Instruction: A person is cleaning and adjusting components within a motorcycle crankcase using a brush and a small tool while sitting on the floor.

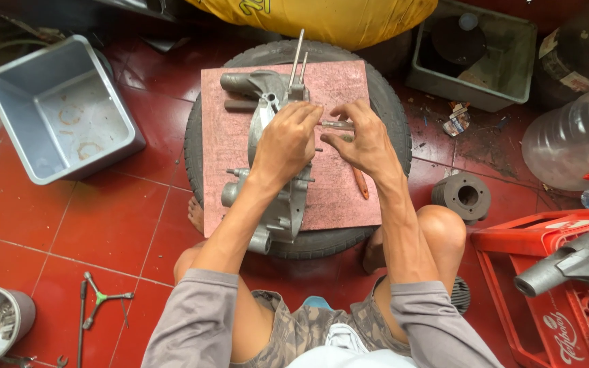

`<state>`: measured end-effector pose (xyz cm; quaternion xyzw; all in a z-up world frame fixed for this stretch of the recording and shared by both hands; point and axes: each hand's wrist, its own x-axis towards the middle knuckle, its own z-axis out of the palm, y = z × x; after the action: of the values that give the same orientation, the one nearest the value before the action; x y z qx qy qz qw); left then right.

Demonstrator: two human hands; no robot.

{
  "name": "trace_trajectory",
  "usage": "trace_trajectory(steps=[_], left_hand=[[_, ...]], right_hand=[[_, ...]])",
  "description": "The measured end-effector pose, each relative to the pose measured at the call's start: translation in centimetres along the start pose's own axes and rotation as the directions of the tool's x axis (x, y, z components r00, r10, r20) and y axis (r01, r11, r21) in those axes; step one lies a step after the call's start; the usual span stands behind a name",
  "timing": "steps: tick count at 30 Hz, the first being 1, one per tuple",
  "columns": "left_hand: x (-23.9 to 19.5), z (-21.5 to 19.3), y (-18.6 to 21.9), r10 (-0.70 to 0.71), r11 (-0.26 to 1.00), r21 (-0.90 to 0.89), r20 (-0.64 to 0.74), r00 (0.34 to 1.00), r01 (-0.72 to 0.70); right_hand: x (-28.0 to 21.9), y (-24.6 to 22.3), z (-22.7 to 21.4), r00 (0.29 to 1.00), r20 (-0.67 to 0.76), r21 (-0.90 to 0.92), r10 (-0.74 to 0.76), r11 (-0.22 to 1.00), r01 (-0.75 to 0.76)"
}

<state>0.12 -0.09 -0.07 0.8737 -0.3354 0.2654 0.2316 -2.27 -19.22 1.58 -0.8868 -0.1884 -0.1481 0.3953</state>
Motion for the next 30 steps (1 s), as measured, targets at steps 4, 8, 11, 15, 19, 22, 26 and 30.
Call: trace_trajectory(steps=[4, 8, 11, 15, 19, 22, 26, 30], left_hand=[[-0.3, 0.4, 0.1, -0.025, 0.999, -0.030, 0.009, 1.000, 0.025], [-0.1, -0.2, 0.4, -0.063, 0.993, -0.094, 0.057, 0.996, 0.068], [0.0, -0.3, 0.4, -0.075, 0.987, -0.136, 0.089, 0.993, 0.087], [0.0, -0.5, 0.3, -0.085, 0.981, -0.164, 0.133, 0.987, 0.106], [0.3, -0.9, 0.2, -0.096, 0.968, -0.219, 0.145, 0.985, 0.126], [0.8, -2.1, 0.1, -0.218, 0.802, -0.532, 0.163, 0.962, 0.272], [1.0, -4.4, 0.0, -0.456, 0.567, -0.700, 0.173, 0.873, 0.435], [0.7, -4.9, 0.7, -0.461, 0.619, -0.690, 0.067, 0.885, 0.375]], right_hand=[[-0.2, 1.3, 0.7, 1.000, 0.000, -0.051, -0.003, 0.999, 0.003], [-0.1, 1.2, 0.6, 0.999, 0.027, -0.128, 0.035, 0.991, -0.031], [-0.4, 1.5, 0.7, 0.997, 0.045, -0.173, 0.070, 0.983, -0.061], [-0.6, 2.5, 1.2, 0.995, 0.051, -0.238, 0.082, 0.969, -0.067], [-0.5, 2.2, 1.1, 0.996, 0.049, -0.242, 0.077, 0.968, -0.063], [-0.6, 2.1, 1.3, 0.994, 0.038, -0.217, 0.102, 0.972, -0.091], [-0.7, 1.8, 1.2, 1.000, -0.016, -0.186, 0.009, 0.983, -0.012], [-1.3, 3.7, 1.0, 1.000, -0.015, -0.217, 0.002, 0.976, -0.006]])
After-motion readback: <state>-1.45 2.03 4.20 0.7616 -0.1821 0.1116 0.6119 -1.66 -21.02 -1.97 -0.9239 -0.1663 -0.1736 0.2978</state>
